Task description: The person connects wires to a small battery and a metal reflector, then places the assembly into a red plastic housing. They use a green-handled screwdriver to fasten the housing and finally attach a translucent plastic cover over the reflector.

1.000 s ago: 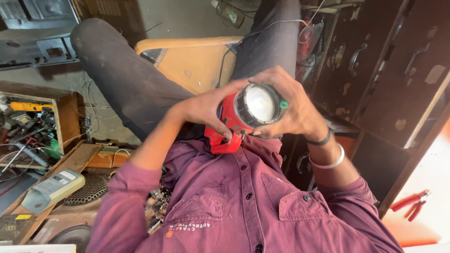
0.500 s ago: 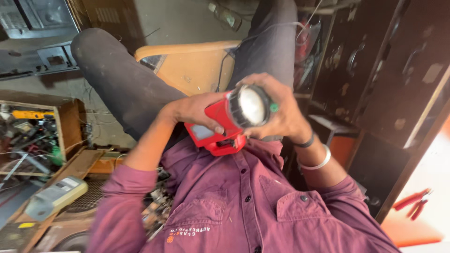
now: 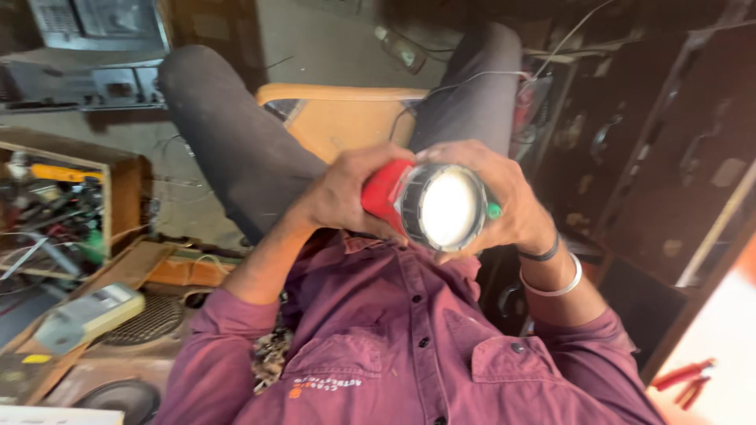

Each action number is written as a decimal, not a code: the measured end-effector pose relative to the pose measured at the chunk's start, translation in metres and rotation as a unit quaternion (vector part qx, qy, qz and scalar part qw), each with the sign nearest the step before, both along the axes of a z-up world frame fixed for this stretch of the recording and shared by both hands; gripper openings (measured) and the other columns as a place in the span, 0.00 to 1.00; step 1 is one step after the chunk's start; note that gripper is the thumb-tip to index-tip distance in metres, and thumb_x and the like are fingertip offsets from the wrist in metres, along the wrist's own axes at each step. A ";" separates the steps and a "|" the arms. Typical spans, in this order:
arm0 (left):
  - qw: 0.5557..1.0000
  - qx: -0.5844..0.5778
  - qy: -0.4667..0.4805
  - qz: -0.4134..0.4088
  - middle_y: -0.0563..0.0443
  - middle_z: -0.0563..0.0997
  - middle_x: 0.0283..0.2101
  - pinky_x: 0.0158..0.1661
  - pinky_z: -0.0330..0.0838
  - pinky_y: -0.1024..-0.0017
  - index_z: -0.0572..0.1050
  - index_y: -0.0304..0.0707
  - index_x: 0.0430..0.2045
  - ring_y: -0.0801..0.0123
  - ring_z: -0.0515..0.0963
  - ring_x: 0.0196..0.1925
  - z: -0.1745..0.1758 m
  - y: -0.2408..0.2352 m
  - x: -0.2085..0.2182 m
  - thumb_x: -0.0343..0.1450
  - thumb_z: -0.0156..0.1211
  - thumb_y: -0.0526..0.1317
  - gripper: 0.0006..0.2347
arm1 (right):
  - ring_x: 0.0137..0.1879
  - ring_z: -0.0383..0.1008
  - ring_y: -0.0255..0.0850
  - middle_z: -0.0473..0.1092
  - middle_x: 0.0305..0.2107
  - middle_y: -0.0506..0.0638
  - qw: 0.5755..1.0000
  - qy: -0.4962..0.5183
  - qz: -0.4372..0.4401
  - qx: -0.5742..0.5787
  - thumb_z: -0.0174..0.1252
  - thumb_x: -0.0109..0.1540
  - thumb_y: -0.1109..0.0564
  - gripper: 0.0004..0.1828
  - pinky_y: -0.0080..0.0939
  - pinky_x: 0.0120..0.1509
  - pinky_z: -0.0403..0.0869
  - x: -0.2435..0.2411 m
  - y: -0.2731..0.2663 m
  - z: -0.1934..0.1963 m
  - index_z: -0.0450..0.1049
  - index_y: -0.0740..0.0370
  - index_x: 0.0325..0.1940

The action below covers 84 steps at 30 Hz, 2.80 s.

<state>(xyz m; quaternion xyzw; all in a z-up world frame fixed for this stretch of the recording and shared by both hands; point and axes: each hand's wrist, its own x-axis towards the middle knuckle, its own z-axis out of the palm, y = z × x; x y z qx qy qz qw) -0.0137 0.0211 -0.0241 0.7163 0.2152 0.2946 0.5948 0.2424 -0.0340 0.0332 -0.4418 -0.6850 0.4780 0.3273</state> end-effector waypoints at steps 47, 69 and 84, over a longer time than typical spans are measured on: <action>0.955 0.035 0.176 0.236 0.46 0.80 0.58 0.62 0.72 0.60 0.71 0.43 0.59 0.50 0.79 0.63 -0.069 -0.007 0.015 0.65 0.73 0.33 0.26 | 0.55 0.72 0.54 0.70 0.61 0.57 0.961 -0.176 -0.150 0.152 0.80 0.48 0.36 0.56 0.49 0.62 0.70 -0.055 0.011 -0.088 0.63 0.66 0.69; 0.947 0.164 0.067 0.267 0.41 0.73 0.61 0.64 0.74 0.58 0.65 0.36 0.61 0.50 0.75 0.64 -0.050 -0.004 0.021 0.59 0.82 0.35 0.36 | 0.45 0.74 0.35 0.74 0.40 0.51 0.982 0.049 -0.147 -0.105 0.66 0.65 0.56 0.09 0.35 0.50 0.73 -0.006 0.018 -0.130 0.78 0.66 0.41; 0.927 0.236 0.092 0.278 0.42 0.71 0.60 0.66 0.70 0.54 0.66 0.36 0.60 0.50 0.74 0.63 -0.059 -0.020 0.032 0.58 0.83 0.36 0.36 | 0.36 0.75 0.45 0.74 0.31 0.56 0.967 -0.128 -0.167 -0.145 0.60 0.62 0.55 0.12 0.43 0.42 0.72 -0.008 0.008 -0.091 0.80 0.67 0.41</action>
